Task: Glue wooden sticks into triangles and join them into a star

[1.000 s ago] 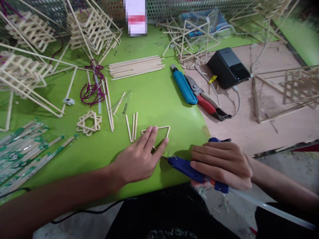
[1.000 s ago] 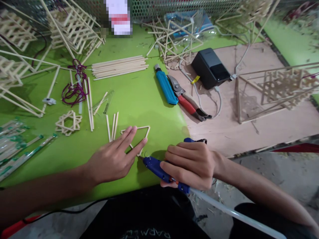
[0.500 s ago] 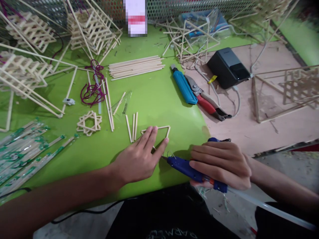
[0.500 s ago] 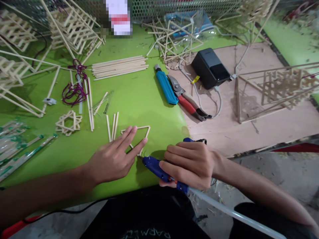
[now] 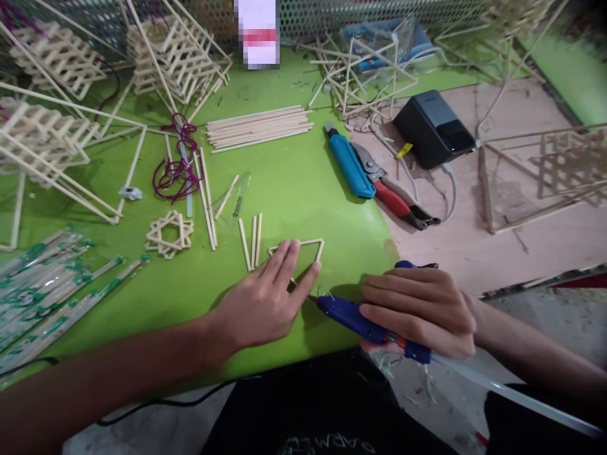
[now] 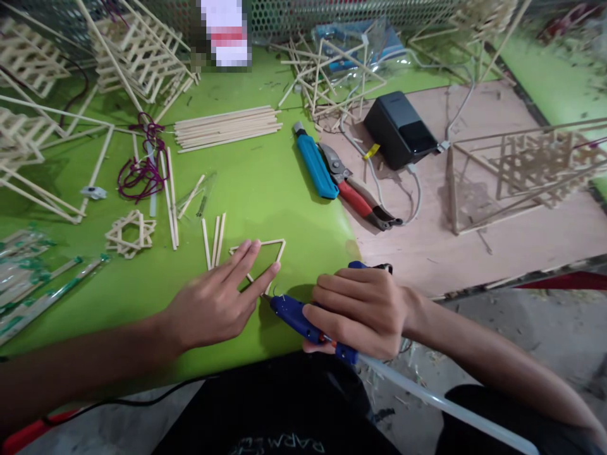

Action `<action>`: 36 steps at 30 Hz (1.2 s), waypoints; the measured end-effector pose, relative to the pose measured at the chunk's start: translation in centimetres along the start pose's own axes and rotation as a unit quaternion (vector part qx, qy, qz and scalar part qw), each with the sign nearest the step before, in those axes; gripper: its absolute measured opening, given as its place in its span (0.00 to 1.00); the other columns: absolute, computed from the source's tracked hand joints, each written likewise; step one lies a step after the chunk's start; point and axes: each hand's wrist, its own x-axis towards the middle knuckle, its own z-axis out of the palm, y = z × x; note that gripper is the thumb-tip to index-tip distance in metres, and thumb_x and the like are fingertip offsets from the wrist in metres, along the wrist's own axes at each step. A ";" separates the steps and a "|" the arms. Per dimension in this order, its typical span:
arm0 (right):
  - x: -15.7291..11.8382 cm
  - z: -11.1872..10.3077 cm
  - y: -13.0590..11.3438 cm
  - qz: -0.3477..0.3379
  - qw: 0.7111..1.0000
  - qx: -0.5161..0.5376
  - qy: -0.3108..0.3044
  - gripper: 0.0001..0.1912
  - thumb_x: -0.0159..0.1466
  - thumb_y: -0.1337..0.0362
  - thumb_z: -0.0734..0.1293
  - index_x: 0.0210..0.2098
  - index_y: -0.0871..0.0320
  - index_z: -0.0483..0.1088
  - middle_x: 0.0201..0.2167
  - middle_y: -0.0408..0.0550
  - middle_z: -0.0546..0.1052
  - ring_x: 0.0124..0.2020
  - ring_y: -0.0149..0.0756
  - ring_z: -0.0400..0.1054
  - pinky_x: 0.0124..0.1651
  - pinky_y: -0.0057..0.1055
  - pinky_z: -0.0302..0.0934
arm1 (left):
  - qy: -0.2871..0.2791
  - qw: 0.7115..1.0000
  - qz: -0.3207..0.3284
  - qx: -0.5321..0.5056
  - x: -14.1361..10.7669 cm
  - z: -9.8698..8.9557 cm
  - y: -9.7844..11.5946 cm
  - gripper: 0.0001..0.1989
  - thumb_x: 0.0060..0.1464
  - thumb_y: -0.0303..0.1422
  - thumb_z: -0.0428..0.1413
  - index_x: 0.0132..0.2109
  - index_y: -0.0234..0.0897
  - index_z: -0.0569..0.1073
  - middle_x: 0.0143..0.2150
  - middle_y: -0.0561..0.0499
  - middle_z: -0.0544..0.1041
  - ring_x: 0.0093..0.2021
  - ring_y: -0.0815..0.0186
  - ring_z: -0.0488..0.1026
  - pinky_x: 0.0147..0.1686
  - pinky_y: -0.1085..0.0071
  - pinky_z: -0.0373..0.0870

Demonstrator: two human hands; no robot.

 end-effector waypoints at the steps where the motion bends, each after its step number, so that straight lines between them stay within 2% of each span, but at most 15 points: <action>1: -0.1 0.0 0.0 -0.004 1.000 0.003 0.003 0.15 0.67 0.56 0.69 0.39 0.65 0.73 0.33 0.52 0.78 0.41 0.38 0.76 0.36 0.32 0.74 | -0.002 1.000 0.001 0.000 0.0 0.0 0.0 0.26 0.62 0.31 0.53 0.65 0.26 0.67 0.61 0.21 0.68 0.63 0.39 0.66 0.53 0.53 0.75; 6: -0.3 -0.1 0.0 0.002 1.000 0.010 0.002 0.17 0.65 0.57 0.70 0.40 0.69 0.73 0.32 0.54 0.77 0.41 0.41 0.77 0.36 0.34 0.73 | -0.003 1.000 0.001 -0.002 0.0 0.0 0.0 0.26 0.61 0.30 0.53 0.65 0.26 0.67 0.61 0.21 0.67 0.63 0.39 0.66 0.53 0.53 0.76; 13: -0.5 -0.1 0.0 0.014 1.000 -0.018 -0.007 0.16 0.67 0.53 0.68 0.41 0.63 0.72 0.32 0.49 0.78 0.41 0.36 0.76 0.37 0.30 0.74 | 0.005 1.000 0.003 -0.005 0.0 0.0 -0.1 0.26 0.61 0.31 0.54 0.65 0.26 0.68 0.60 0.20 0.68 0.62 0.38 0.67 0.53 0.53 0.76; 19: -0.5 0.0 0.0 -0.003 1.000 -0.006 0.004 0.17 0.67 0.55 0.69 0.40 0.66 0.73 0.31 0.52 0.78 0.40 0.39 0.77 0.35 0.32 0.74 | 0.006 1.000 0.000 -0.006 0.0 0.0 0.0 0.25 0.62 0.30 0.52 0.65 0.27 0.68 0.60 0.20 0.68 0.63 0.38 0.66 0.53 0.53 0.75; 23: -0.5 0.1 -0.1 0.013 1.000 -0.017 -0.005 0.16 0.66 0.54 0.69 0.41 0.63 0.73 0.32 0.49 0.78 0.41 0.36 0.77 0.37 0.31 0.74 | -0.007 1.000 -0.001 -0.004 0.1 -0.1 0.1 0.26 0.62 0.30 0.53 0.65 0.27 0.68 0.61 0.21 0.67 0.63 0.38 0.65 0.54 0.53 0.75; 28: -0.2 0.4 0.0 -0.009 1.000 -0.011 0.016 0.17 0.66 0.53 0.69 0.40 0.64 0.73 0.33 0.51 0.78 0.43 0.37 0.76 0.38 0.30 0.74 | 0.002 1.000 -0.002 0.000 0.2 -0.2 0.1 0.26 0.61 0.30 0.53 0.64 0.27 0.68 0.61 0.22 0.68 0.63 0.39 0.66 0.54 0.54 0.75; 34: 0.1 0.1 -0.1 0.006 1.000 -0.008 -0.011 0.15 0.67 0.55 0.68 0.39 0.63 0.73 0.30 0.49 0.78 0.38 0.36 0.77 0.37 0.31 0.75 | 0.000 1.000 -0.003 -0.001 0.2 -0.1 0.1 0.25 0.62 0.30 0.52 0.65 0.27 0.68 0.61 0.22 0.68 0.63 0.39 0.66 0.53 0.54 0.76; 36: 0.1 0.1 -0.2 0.001 1.000 -0.009 0.010 0.15 0.67 0.56 0.68 0.39 0.64 0.73 0.29 0.50 0.78 0.38 0.36 0.77 0.36 0.31 0.74 | -0.002 1.000 -0.003 -0.003 0.1 -0.1 0.1 0.25 0.62 0.30 0.53 0.65 0.27 0.68 0.61 0.21 0.67 0.63 0.38 0.66 0.53 0.54 0.75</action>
